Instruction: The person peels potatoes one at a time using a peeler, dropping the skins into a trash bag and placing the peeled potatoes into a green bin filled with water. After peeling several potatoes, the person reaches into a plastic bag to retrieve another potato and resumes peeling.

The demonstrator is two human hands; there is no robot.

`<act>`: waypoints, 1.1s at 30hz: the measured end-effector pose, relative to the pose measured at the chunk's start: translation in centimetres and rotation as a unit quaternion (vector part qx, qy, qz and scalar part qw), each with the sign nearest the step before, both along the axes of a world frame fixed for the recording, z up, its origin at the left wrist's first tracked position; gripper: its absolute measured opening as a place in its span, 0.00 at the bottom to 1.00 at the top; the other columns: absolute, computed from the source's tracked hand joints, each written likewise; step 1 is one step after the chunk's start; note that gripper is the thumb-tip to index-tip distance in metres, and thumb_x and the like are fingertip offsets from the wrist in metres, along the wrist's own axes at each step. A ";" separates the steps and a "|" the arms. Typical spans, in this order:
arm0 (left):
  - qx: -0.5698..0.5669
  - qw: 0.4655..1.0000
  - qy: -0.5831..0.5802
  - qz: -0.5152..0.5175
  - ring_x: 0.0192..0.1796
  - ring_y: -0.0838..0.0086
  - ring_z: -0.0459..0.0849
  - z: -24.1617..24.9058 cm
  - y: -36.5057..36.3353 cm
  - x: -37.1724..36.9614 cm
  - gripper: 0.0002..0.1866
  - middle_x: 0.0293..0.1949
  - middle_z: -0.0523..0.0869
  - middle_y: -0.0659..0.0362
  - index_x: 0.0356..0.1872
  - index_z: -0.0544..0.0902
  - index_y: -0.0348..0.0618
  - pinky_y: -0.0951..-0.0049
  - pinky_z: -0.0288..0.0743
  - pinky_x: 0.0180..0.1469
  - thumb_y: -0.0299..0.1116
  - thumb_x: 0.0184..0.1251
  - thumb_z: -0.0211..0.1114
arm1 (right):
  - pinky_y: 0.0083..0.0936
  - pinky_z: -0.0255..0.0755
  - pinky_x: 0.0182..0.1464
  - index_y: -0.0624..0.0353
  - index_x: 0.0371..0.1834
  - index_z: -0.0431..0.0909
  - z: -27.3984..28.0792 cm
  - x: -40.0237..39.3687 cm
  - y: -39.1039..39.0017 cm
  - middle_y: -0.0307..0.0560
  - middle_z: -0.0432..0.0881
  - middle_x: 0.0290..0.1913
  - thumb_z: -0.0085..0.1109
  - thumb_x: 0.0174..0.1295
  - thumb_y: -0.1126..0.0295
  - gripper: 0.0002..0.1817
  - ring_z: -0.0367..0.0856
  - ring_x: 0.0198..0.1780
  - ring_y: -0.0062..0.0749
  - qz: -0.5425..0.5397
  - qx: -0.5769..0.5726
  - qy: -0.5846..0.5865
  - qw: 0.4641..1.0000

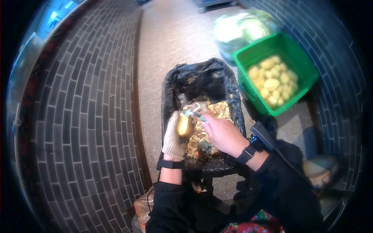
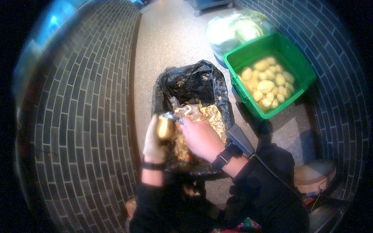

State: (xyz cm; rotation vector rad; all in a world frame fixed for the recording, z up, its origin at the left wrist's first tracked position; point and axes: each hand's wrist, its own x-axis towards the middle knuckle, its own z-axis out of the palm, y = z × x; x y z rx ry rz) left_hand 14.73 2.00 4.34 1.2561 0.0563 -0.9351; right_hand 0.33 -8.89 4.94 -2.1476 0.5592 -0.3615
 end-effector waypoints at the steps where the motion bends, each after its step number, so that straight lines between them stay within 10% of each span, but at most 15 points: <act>1: 0.007 1.000 0.008 0.003 0.38 0.72 0.86 0.2 0.0 -0.1 0.19 0.39 0.87 0.60 0.47 0.82 0.47 0.71 0.80 0.41 0.53 0.72 0.60 | 0.51 0.72 0.36 0.65 0.52 0.71 0.1 0.0 0.0 0.63 0.80 0.28 0.47 0.73 0.65 0.14 0.81 0.33 0.60 0.007 0.002 0.005 1.000; 12: -0.048 0.989 -0.023 0.138 0.38 0.75 0.82 -3.7 0.3 0.1 0.12 0.38 0.82 0.61 0.45 0.78 0.45 0.72 0.79 0.37 0.42 0.73 0.63 | 0.51 0.75 0.34 0.66 0.48 0.69 -0.6 0.6 3.9 0.63 0.79 0.24 0.46 0.73 0.67 0.12 0.81 0.30 0.60 0.001 0.005 0.050 0.999; 20: 0.016 0.961 -0.033 0.273 0.41 0.68 0.80 -2.6 -0.2 0.4 0.21 0.38 0.80 0.59 0.45 0.78 0.45 0.62 0.78 0.41 0.53 0.68 0.65 | 0.49 0.75 0.32 0.67 0.45 0.68 -1.2 -0.1 7.0 0.62 0.80 0.23 0.46 0.72 0.67 0.11 0.82 0.28 0.59 0.063 0.054 0.030 0.996; 33: -0.071 0.992 0.053 0.094 0.38 0.67 0.85 -0.5 -0.5 -0.3 0.22 0.39 0.86 0.56 0.45 0.79 0.44 0.66 0.84 0.43 0.55 0.72 0.56 | 0.51 0.73 0.32 0.63 0.46 0.71 -0.2 -0.4 0.2 0.59 0.79 0.23 0.45 0.74 0.63 0.13 0.81 0.27 0.58 -0.012 -0.009 -0.021 1.000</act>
